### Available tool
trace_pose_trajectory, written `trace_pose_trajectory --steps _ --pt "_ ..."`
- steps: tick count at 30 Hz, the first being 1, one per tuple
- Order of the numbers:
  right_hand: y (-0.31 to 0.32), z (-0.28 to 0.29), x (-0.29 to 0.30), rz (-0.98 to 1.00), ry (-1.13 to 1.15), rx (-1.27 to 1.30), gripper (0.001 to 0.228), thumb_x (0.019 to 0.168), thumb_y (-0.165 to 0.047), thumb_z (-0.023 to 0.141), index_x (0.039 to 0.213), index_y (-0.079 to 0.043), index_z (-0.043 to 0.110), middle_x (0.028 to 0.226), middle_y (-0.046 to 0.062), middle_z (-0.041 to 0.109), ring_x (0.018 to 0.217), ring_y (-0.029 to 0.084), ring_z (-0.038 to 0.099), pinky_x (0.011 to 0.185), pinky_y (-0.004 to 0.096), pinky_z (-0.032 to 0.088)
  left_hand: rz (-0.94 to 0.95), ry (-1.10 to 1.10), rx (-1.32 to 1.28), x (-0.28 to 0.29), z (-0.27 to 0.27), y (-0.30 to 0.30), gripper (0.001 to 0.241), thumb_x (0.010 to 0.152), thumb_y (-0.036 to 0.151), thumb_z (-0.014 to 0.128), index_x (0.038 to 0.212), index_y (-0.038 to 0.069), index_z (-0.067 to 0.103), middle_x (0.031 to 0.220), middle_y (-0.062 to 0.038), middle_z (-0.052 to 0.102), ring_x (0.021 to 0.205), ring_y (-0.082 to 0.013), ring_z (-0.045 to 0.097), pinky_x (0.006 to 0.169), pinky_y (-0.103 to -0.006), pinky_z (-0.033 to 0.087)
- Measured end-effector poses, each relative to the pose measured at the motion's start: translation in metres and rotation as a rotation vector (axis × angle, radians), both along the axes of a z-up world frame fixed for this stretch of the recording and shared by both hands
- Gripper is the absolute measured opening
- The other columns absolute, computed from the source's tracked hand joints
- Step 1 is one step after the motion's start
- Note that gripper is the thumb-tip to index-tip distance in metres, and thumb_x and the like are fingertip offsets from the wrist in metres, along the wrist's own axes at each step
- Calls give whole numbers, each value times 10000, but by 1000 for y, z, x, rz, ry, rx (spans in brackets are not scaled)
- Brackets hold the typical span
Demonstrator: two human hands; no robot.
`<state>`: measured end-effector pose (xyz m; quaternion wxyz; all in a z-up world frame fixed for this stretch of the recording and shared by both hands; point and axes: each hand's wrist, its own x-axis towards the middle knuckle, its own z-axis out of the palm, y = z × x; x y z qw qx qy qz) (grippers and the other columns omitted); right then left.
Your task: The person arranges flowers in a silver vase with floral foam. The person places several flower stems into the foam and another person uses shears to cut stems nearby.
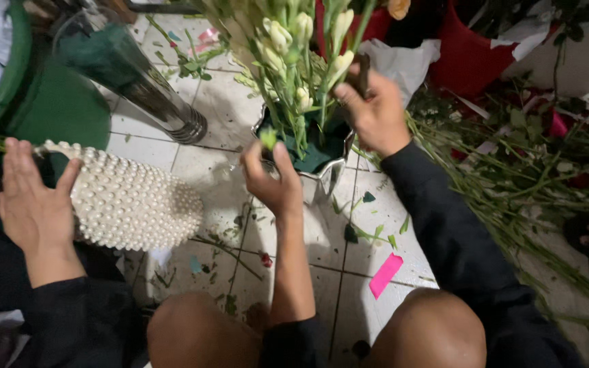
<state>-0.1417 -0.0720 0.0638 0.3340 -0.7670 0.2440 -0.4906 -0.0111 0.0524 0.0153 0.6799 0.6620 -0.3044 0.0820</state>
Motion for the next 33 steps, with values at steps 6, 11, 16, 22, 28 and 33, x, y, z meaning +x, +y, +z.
trace_pose_trajectory --steps 6,11,16,22,28,33 --pt "-16 -43 11 -51 -100 -16 73 984 -33 765 965 12 712 696 97 583 725 179 522 694 370 469 -121 -201 -192 24 7 -28 248 927 165 717 1144 49 685 986 -164 685 875 -393 703 786 -434 570" --pt "12 -17 16 -121 32 16 78 949 -91 775 1014 -129 755 731 27 692 712 171 662 714 329 513 -190 -183 -127 24 6 -30 265 879 79 712 1140 39 685 1005 -169 688 851 -409 702 735 -467 590" --pt "10 -29 14 -151 38 15 129 949 -92 775 1074 -122 764 730 49 704 710 199 679 705 340 518 -184 -147 -107 25 4 -33 258 899 146 747 1141 68 701 1022 -148 706 872 -385 722 754 -415 609" --pt "9 -54 13 -171 21 33 73 950 -113 768 1020 -131 765 728 66 731 739 274 733 735 347 540 -195 -130 -88 25 3 -36 259 926 160 738 1150 37 694 1036 -182 707 868 -415 726 736 -445 616" --pt "5 -57 9 -133 48 70 14 964 -157 766 972 -168 768 715 49 733 763 219 736 734 339 545 -207 -106 -73 28 0 -35 252 937 193 739 1135 41 702 1031 -182 716 856 -405 739 730 -431 625" --pt "4 -55 6 -129 77 91 25 975 -185 759 986 -176 779 728 53 743 774 262 745 752 344 546 -226 -82 -59 26 6 -32 266 941 203 734 1140 33 690 1051 -205 715 885 -437 730 756 -451 629"
